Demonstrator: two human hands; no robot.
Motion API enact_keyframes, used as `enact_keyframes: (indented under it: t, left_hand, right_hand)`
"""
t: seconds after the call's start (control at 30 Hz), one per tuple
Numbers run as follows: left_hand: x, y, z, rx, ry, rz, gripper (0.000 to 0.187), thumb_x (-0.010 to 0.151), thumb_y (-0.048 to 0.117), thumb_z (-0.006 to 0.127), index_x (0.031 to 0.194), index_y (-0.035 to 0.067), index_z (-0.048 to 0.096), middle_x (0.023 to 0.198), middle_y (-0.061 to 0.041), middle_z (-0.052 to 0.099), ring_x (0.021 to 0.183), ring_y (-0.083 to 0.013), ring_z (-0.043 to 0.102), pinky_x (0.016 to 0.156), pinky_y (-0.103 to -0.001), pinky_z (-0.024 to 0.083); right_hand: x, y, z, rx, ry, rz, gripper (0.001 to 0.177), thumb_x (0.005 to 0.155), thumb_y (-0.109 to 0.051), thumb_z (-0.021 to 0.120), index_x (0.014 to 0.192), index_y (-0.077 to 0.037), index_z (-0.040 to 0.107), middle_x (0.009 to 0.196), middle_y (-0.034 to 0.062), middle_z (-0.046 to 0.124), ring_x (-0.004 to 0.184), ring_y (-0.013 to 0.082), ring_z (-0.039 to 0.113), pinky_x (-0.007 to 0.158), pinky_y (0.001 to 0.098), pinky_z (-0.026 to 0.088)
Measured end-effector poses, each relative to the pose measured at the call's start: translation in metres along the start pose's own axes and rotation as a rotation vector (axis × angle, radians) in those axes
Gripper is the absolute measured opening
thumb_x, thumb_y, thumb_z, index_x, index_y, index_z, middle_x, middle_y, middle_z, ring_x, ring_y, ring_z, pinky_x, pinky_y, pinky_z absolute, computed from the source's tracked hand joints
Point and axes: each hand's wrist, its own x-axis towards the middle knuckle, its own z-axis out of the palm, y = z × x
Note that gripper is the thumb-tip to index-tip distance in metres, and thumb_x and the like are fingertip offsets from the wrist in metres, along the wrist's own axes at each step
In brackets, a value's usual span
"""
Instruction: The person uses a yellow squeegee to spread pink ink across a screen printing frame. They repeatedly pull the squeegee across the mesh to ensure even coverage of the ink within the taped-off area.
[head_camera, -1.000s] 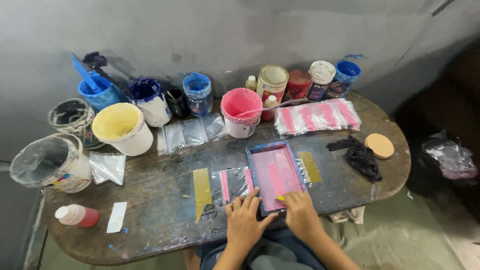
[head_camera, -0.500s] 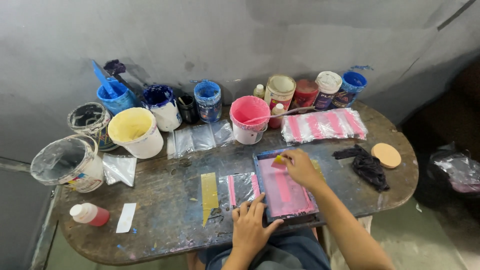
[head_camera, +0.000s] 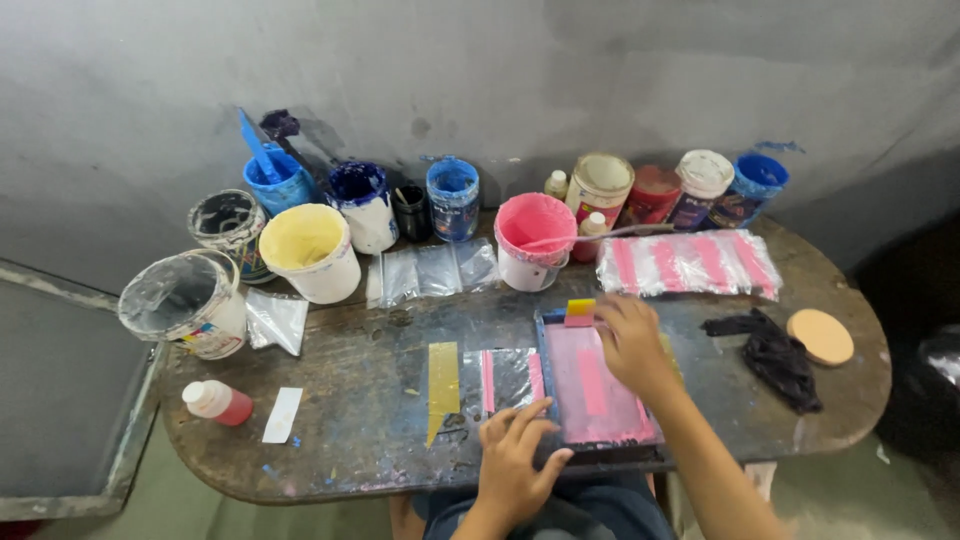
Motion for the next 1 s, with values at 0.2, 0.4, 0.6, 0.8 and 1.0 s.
enact_keyframes:
  t: [0.2, 0.4, 0.6, 0.8, 1.0]
  left_hand:
    - [0.006, -0.052, -0.042, 0.264, 0.182, -0.128, 0.014, 0.089, 0.028, 0.065, 0.1, 0.028, 0.074, 0.134, 0.009, 0.068, 0.118, -0.0276, 0.056, 0.098, -0.051, 0.036]
    - [0.023, -0.11, -0.053, 0.421, 0.133, -0.211, 0.024, 0.091, 0.034, 0.066, 0.111, 0.032, 0.077, 0.139, 0.004, 0.065, 0.121, -0.0338, 0.051, 0.1, -0.057, 0.039]
    - [0.023, -0.097, -0.059, 0.377, 0.052, -0.162, 0.028, 0.093, 0.031, 0.066, 0.119, 0.03, 0.076, 0.144, 0.004, 0.061, 0.128, -0.0347, 0.049, 0.101, -0.059, 0.038]
    - [0.021, -0.095, -0.061, 0.363, -0.043, -0.197, 0.031, 0.096, 0.035, 0.062, 0.125, 0.028, 0.073, 0.143, 0.003, 0.06, 0.127, -0.033, 0.049, 0.103, -0.059, 0.037]
    - [0.024, -0.09, -0.065, 0.331, -0.095, -0.239, 0.033, 0.098, 0.035, 0.059, 0.127, 0.024, 0.071, 0.146, 0.003, 0.057, 0.13, -0.0326, 0.045, 0.105, -0.057, 0.034]
  right_hand:
    - [-0.134, -0.022, -0.022, 0.038, 0.273, 0.074, 0.019, 0.092, -0.007, 0.067, 0.107, -0.012, 0.077, 0.11, 0.0066, 0.07, 0.107, 0.0272, 0.064, 0.106, 0.0411, 0.045]
    - [-0.185, -0.048, -0.019, -0.018, 0.334, 0.155, 0.014, 0.092, -0.008, 0.068, 0.103, -0.01, 0.077, 0.107, 0.0062, 0.071, 0.103, 0.0269, 0.061, 0.1, 0.0382, 0.048]
    - [-0.17, -0.076, -0.006, -0.028, 0.273, -0.014, 0.015, 0.092, -0.017, 0.072, 0.106, -0.015, 0.077, 0.106, 0.0, 0.069, 0.104, 0.0227, 0.058, 0.102, 0.0367, 0.043]
    - [-0.163, -0.072, 0.016, -0.128, 0.189, -0.045, 0.021, 0.089, -0.034, 0.075, 0.108, -0.026, 0.075, 0.107, -0.0073, 0.066, 0.107, 0.022, 0.053, 0.098, 0.0373, 0.033]
    - [-0.161, -0.073, 0.016, -0.137, 0.196, -0.068, 0.016, 0.088, -0.031, 0.075, 0.101, -0.022, 0.075, 0.106, -0.0091, 0.07, 0.103, 0.0205, 0.053, 0.096, 0.0347, 0.032]
